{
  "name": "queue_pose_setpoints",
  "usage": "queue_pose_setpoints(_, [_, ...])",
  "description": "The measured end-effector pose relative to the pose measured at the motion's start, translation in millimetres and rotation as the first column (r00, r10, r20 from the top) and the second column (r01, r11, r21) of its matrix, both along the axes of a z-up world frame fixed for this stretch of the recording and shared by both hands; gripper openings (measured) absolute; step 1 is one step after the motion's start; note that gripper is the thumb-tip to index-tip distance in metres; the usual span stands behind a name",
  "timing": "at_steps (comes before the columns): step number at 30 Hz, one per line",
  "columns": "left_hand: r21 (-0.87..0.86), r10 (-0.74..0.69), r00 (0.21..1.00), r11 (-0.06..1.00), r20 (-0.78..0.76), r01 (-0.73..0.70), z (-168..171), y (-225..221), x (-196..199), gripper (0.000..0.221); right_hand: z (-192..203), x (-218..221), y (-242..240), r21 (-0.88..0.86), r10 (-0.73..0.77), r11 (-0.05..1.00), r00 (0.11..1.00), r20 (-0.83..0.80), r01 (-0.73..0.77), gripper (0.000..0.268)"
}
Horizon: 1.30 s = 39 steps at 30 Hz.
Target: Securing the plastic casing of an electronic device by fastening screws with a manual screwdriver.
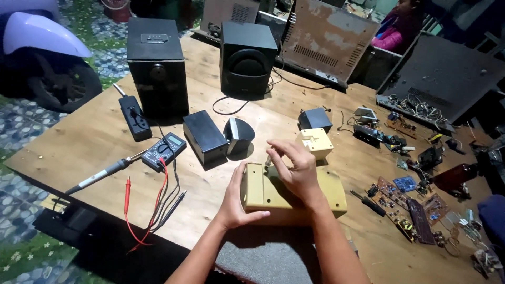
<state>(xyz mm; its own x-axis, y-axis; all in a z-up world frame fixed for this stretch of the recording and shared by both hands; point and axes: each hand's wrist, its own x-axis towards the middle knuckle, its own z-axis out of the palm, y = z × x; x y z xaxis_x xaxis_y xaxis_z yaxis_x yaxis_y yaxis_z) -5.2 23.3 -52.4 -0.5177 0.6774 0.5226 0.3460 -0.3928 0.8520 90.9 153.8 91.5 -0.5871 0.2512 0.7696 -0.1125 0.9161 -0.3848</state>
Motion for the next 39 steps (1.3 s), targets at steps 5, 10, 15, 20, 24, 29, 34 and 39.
queue_pose_setpoints(5, [-0.002,-0.004,1.000,1.000,-0.002,0.004,-3.5,-0.5,0.7,0.131,-7.1,6.3,-0.5,-0.007,0.006,1.000,0.999,0.042,-0.006,0.016])
queue_pose_setpoints(10, [-0.010,-0.002,1.000,1.000,-0.011,0.002,-1.7,-1.5,0.7,0.132,-3.4,9.7,-6.0,-0.081,0.075,0.994,0.995,0.067,-0.069,0.024])
queue_pose_setpoints(15, [-0.008,-0.010,1.000,1.000,0.007,0.010,-7.9,-0.8,0.9,0.132,-8.7,10.1,-2.2,-0.128,0.052,0.991,0.996,0.069,-0.042,0.021])
queue_pose_setpoints(20, [0.000,-0.013,1.000,1.000,0.014,0.013,-6.0,-0.6,0.6,0.132,-11.3,8.5,0.4,-0.129,0.044,0.991,0.997,0.056,-0.036,0.020])
queue_pose_setpoints(24, [-0.002,-0.014,1.000,1.000,0.006,0.014,-3.0,-1.7,0.8,0.131,-18.9,7.5,5.7,-0.102,-0.012,0.995,0.999,0.050,0.017,0.017])
queue_pose_setpoints(29, [-0.007,-0.017,1.000,1.000,0.002,0.017,-3.6,-3.2,2.5,0.130,-28.8,8.2,12.2,-0.119,-0.074,0.990,0.996,0.058,0.081,0.018])
queue_pose_setpoints(34, [-0.097,0.015,0.997,0.995,-0.075,-0.022,4.7,-7.7,7.6,0.131,-21.8,13.3,3.9,-0.046,-0.035,0.998,0.991,0.127,0.041,0.025])
queue_pose_setpoints(39, [-0.087,0.015,0.996,0.996,-0.091,-0.023,10.3,-10.2,8.6,0.129,-9.4,20.6,-3.5,-0.114,0.076,0.992,0.989,0.126,-0.062,0.033])
